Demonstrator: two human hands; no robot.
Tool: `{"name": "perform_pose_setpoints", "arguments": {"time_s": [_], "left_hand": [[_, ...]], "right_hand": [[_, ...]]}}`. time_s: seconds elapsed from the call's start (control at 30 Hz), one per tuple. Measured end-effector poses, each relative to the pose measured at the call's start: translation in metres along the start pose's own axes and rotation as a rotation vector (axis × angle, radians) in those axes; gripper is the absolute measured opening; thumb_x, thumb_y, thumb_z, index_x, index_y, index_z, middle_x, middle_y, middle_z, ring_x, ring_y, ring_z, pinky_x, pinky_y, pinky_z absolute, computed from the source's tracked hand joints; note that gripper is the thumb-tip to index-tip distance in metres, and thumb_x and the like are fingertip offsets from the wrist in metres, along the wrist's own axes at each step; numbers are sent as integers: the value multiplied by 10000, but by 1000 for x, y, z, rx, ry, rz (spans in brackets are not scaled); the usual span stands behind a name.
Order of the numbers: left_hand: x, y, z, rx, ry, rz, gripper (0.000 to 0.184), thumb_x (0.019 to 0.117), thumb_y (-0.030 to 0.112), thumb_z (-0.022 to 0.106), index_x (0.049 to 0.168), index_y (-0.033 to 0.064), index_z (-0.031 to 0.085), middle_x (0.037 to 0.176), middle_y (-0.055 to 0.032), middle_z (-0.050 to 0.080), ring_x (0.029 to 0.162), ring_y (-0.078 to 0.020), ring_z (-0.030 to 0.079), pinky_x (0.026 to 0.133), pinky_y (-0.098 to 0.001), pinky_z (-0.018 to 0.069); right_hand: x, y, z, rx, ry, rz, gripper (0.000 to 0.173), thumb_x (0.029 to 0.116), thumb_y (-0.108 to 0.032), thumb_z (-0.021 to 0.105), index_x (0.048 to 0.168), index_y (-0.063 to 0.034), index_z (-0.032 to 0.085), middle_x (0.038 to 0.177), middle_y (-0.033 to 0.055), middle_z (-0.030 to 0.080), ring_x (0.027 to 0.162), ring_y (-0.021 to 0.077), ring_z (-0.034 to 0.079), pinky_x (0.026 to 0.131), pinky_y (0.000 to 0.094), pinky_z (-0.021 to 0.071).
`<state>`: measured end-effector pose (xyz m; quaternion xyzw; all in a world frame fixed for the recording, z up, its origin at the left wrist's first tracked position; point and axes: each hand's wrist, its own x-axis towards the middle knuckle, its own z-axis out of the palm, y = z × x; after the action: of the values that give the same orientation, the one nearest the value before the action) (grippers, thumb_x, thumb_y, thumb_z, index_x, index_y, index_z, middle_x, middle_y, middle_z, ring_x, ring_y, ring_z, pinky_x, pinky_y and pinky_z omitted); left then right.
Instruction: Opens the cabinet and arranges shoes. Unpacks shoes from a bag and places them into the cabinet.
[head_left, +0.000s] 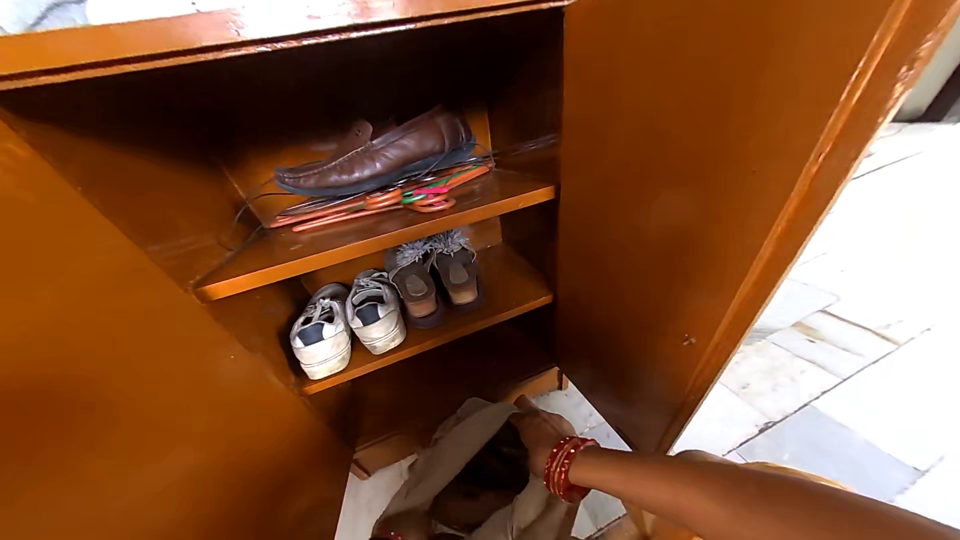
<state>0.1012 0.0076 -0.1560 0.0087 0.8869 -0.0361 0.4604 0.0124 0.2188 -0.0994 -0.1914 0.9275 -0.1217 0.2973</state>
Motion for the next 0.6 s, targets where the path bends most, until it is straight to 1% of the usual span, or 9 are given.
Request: {"name": "perform_pose_setpoints", "arguments": {"time_s": [0.03,0.1,0.17,0.23,0.33,0.4,0.43,0.5,0.6], "left_hand": [[0,-2,-7,-64,29,-57,518,1048,247,576,1438,-86,495,1430,-343,533,1349,-499,510,1106,-646,387],[-1,-6,-17,-168,134,-116,626,1040,275,598,1526,-62,392,1490,-338,479,1379,-504,477,1129,-637,363],[-1,-6,-20,-229,277,-154,619,1020,252,620,1525,-39,413,1487,-312,501,1378,-482,493,1129,-637,376],[3,-5,-20,-255,339,-201,576,1026,273,617,1506,-5,461,1456,-279,544,1355,-447,527,1101,-617,418],[-1,5,-23,-266,277,-179,567,1070,284,532,1515,-48,417,1488,-298,503,1386,-445,494,1135,-593,372],[11,8,-17,-260,295,-157,575,1049,301,559,1479,-66,454,1435,-315,542,1339,-469,529,1105,-619,400],[7,15,-19,-253,269,-165,571,1049,312,564,1464,-69,472,1429,-308,549,1336,-465,533,1099,-618,406],[4,27,-22,-235,260,-171,540,1034,305,592,1425,-61,523,1395,-287,586,1306,-457,565,1062,-624,449],[1,43,-29,-261,273,-100,549,1034,248,593,1487,-32,460,1411,-290,568,1308,-464,556,1078,-624,437]], "right_hand": [[-6,-3,-4,-23,-9,-16,746,846,17,739,1529,-43,443,1663,199,257,1290,476,550,1013,641,485],[-18,-4,-7,-72,-36,-50,950,804,80,753,1619,-71,290,1701,183,183,1294,503,542,1000,660,487],[-28,-3,-8,-130,-63,-72,1073,783,136,740,1658,-84,159,1722,167,129,1318,505,526,1006,648,484],[-33,2,-7,-168,-83,-81,1109,790,163,709,1668,-97,84,1742,131,64,1346,497,508,1014,641,476],[-37,9,-8,-193,-82,-90,1103,800,175,675,1670,-100,56,1750,101,26,1327,485,533,993,635,486],[-39,10,-12,-213,-87,-88,1119,792,182,673,1669,-97,36,1751,92,11,1316,477,545,980,634,493],[-40,10,-12,-220,-89,-90,1129,781,190,672,1669,-96,35,1751,90,11,1312,473,549,971,631,497],[-41,10,-13,-221,-100,-101,1144,763,203,679,1668,-92,45,1752,89,9,1324,475,540,974,634,496],[-45,9,-11,-226,-131,-138,1125,770,195,682,1665,-74,55,1751,101,3,1300,481,555,964,631,503]]}}
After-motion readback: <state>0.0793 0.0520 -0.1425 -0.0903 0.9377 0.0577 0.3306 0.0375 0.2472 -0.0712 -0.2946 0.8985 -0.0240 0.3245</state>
